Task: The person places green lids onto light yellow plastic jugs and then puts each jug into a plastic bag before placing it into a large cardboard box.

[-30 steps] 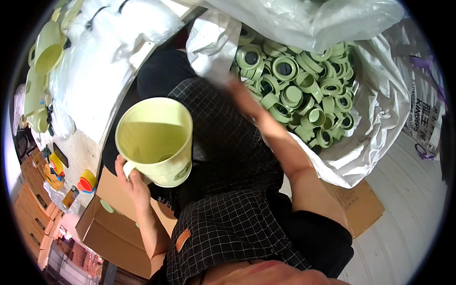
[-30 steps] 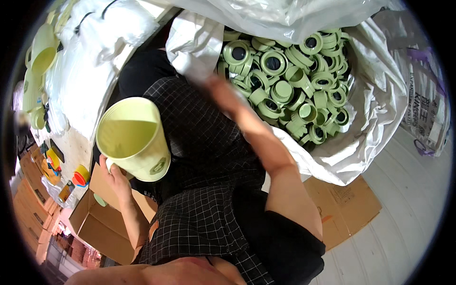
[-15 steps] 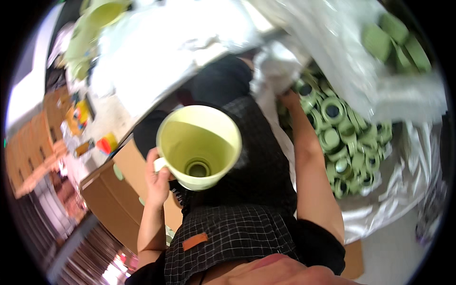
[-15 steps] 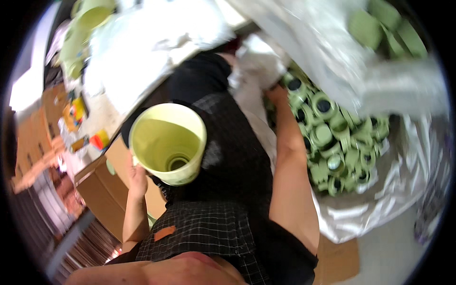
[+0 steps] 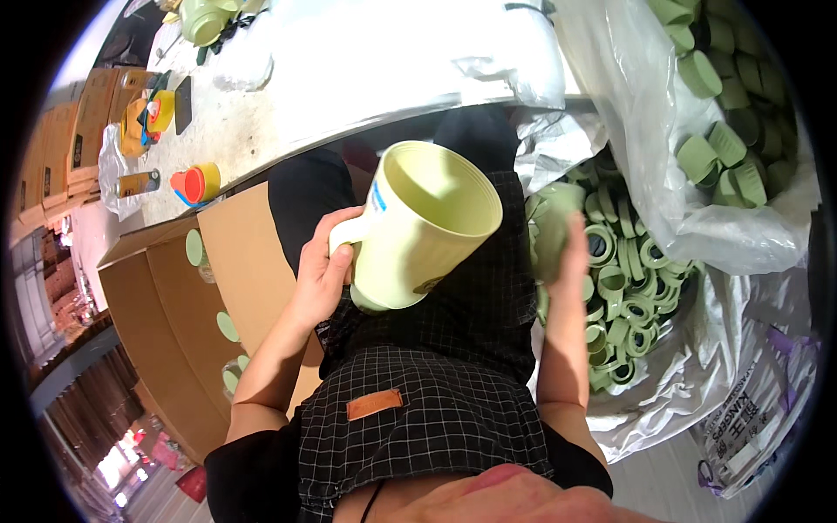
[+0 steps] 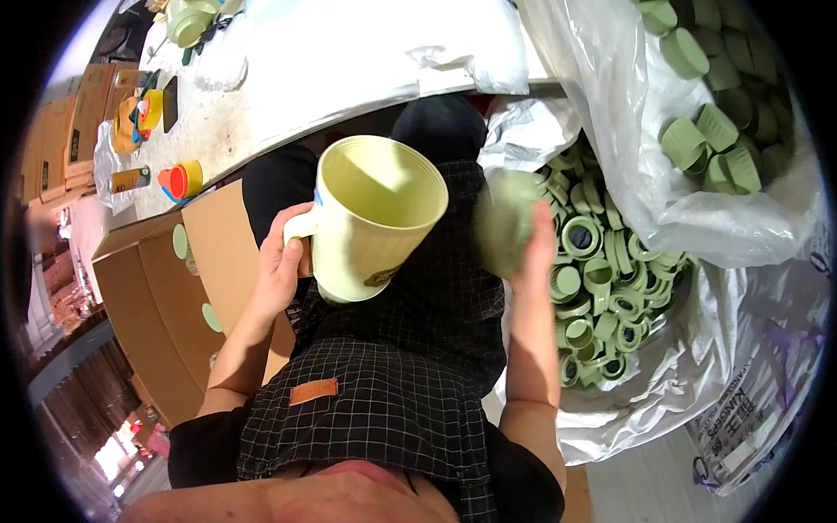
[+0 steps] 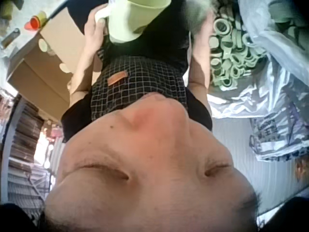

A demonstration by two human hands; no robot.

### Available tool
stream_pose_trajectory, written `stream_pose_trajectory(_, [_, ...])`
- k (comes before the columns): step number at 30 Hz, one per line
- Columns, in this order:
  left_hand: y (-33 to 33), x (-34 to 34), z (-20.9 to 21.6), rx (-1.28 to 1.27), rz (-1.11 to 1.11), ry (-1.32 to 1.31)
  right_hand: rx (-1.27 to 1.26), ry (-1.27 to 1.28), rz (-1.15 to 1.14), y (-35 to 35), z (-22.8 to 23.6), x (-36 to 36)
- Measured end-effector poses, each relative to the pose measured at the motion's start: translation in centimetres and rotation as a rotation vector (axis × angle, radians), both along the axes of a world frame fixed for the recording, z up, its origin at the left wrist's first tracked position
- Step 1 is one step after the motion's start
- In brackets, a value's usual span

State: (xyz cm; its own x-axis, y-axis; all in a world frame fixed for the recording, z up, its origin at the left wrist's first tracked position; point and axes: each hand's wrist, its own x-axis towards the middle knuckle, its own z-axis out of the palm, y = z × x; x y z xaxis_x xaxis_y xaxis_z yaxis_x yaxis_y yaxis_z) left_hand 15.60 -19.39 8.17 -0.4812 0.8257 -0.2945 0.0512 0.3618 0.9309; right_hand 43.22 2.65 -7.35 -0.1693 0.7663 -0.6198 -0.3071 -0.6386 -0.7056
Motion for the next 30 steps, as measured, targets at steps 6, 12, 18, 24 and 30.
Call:
stream_pose_trajectory(6, [-1.7,-0.2,1.0,0.025,-0.02,0.086,1.337,-0.725,0.541,-4.0,5.9,-2.5])
stream_pose_trajectory(12, [-2.1,-0.3,0.1,0.211,-0.088,0.158,0.844,-0.327,0.392,-1.1,10.0,-4.3])
stream_pose_trajectory(18, [-3.4,-0.9,0.0,0.227,-0.178,0.1,1.564,-0.155,0.99,-2.4,18.9,-10.6])
stream_pose_trajectory(24, [-3.3,-1.3,-0.5,0.201,-0.203,0.062,1.588,-0.165,0.971,-2.8,17.9,-8.3])
stream_pose_trajectory(30, [-3.3,4.4,2.7,-0.109,-0.241,0.401,1.31,-0.482,0.915,-4.3,19.0,-10.2])
